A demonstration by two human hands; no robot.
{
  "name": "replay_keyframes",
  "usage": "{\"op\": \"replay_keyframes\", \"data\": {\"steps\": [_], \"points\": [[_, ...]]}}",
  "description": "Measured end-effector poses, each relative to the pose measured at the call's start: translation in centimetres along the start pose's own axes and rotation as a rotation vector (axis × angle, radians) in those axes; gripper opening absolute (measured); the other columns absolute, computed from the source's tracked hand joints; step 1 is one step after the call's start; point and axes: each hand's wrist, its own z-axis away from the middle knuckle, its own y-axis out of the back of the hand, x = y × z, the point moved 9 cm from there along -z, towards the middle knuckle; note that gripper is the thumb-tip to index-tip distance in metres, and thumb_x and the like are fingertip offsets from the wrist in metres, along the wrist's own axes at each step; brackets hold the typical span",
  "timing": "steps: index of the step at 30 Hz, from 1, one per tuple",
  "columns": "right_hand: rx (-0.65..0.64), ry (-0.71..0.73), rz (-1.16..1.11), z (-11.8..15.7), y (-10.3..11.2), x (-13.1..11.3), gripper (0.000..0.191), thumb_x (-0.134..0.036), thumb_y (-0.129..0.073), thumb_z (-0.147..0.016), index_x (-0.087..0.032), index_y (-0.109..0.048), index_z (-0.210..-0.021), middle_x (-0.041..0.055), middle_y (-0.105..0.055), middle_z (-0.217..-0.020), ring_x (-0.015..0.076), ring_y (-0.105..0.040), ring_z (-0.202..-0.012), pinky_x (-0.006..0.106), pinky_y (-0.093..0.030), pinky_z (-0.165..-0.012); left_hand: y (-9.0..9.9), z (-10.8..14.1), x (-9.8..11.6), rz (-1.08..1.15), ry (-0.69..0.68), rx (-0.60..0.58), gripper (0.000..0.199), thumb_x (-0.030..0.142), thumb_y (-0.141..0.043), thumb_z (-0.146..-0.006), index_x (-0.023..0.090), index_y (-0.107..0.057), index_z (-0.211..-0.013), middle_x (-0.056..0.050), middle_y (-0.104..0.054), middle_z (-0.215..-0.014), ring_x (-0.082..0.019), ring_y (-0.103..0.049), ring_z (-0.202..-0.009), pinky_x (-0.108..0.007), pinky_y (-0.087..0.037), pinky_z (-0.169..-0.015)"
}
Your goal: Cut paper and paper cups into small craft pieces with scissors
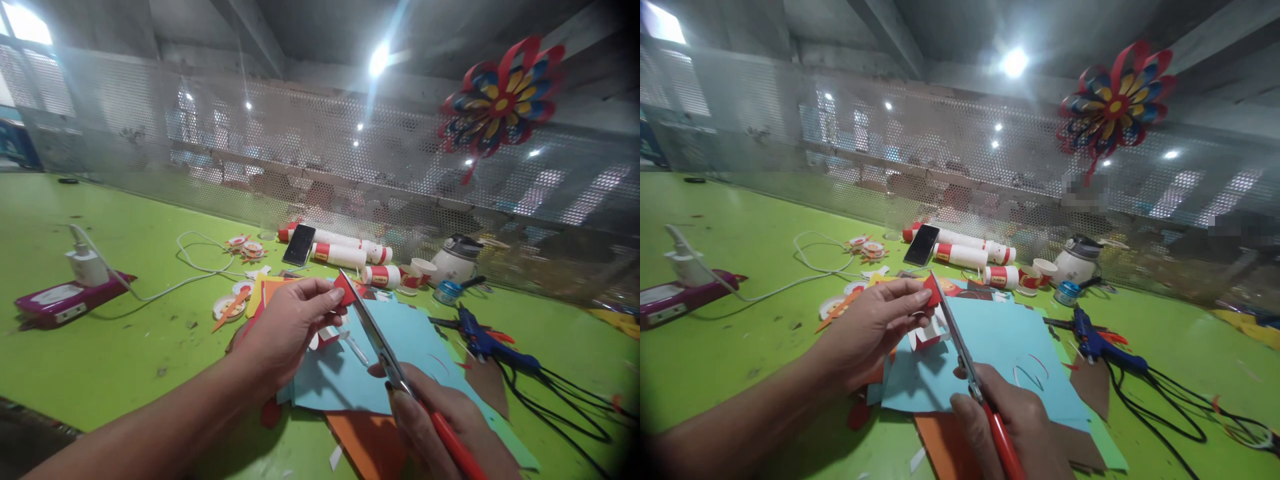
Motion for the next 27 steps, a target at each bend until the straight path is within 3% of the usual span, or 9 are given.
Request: {"op": "replay_keyframes", "data": {"steps": [5, 9, 14, 19, 22, 25, 27], "points": [[-0.001, -0.05, -0.12, -0.4, -0.2, 0.5, 0.042, -0.057, -0.041, -0.088, -0.019, -0.059, -0.088, -0.0048, -0.037, -0.055, 0.011, -0.035, -0.048, 0.021, -0.03, -0.041, -0.4, -0.2, -0.3, -0.01, 0.007, -0.058, 0.011, 0.021, -0.065, -0.078, 0.012, -0.059, -0.078, -0.007, -0.065, -0.078, -0.014, -0.062, -0.072, -0.025, -0.044, -0.065], [0.032, -0.102, -0.224, -1.0, 0.3, 1.0, 0.039, -0.057, -0.042, -0.088, -0.02, -0.054, -0.083, -0.0053, -0.039, -0.054, 0.0096, -0.033, -0.044, 0.02, -0.027, -0.037, -0.8, -0.2, -0.9, -0.047, 0.031, -0.098, 0.013, 0.021, -0.066, -0.078, 0.012, -0.056, -0.079, -0.008, -0.066, -0.075, -0.011, -0.059, -0.06, -0.025, -0.043, -0.06], [0.076, -0.168, -0.262, -1.7, 1.4, 1.8, 0.044, -0.061, -0.045, -0.085, -0.021, -0.048, -0.069, -0.0041, -0.046, -0.053, 0.0101, -0.043, -0.045, 0.021, -0.033, -0.04, -1.2, 0.0, -1.7, -0.116, 0.059, -0.139, 0.017, 0.023, -0.067, -0.076, 0.012, -0.059, -0.086, -0.005, -0.065, -0.071, -0.01, -0.057, -0.059, -0.024, -0.04, -0.056], [0.13, -0.053, -0.208, -2.3, 3.1, 1.3, 0.027, -0.042, -0.053, -0.088, -0.018, -0.06, -0.099, -0.0029, -0.058, -0.058, 0.0143, -0.055, -0.055, 0.025, -0.046, -0.055, -2.7, 0.7, -2.6, -0.26, 0.082, -0.27, 0.019, 0.026, -0.066, -0.077, 0.012, -0.063, -0.089, -0.003, -0.064, -0.068, -0.011, -0.056, -0.058, -0.024, -0.041, -0.057], [0.074, 0.021, -0.389, -2.4, 2.8, 1.2, 0.029, -0.032, -0.053, -0.09, -0.02, -0.054, -0.116, -0.0013, -0.063, -0.071, 0.0158, -0.06, -0.066, 0.028, -0.048, -0.065, -3.7, 1.5, -3.6, -0.362, 0.145, -0.358, 0.017, 0.027, -0.066, -0.077, 0.013, -0.065, -0.087, -0.002, -0.063, -0.066, -0.011, -0.056, -0.057, -0.026, -0.043, -0.06], [0.051, 0.085, -0.434, -2.2, 2.6, 1.0, 0.029, -0.027, -0.057, -0.089, -0.022, -0.055, -0.117, 0.0017, -0.063, -0.09, 0.0156, -0.059, -0.077, 0.029, -0.048, -0.071, -4.3, 2.3, -4.6, -0.403, 0.224, -0.425, 0.02, 0.029, -0.066, -0.077, 0.016, -0.063, -0.091, -0.002, -0.064, -0.066, -0.012, -0.056, -0.057, -0.026, -0.043, -0.059], [0.044, 0.091, -0.411, -2.1, 2.5, 1.0, 0.027, -0.025, -0.06, -0.087, -0.022, -0.057, -0.114, -0.0003, -0.06, -0.085, 0.0132, -0.056, -0.073, 0.026, -0.047, -0.067, -4.6, 2.5, -4.8, -0.424, 0.231, -0.463, 0.02, 0.031, -0.065, -0.078, 0.017, -0.061, -0.091, -0.003, -0.064, -0.067, -0.013, -0.057, -0.058, -0.025, -0.042, -0.056]]}}
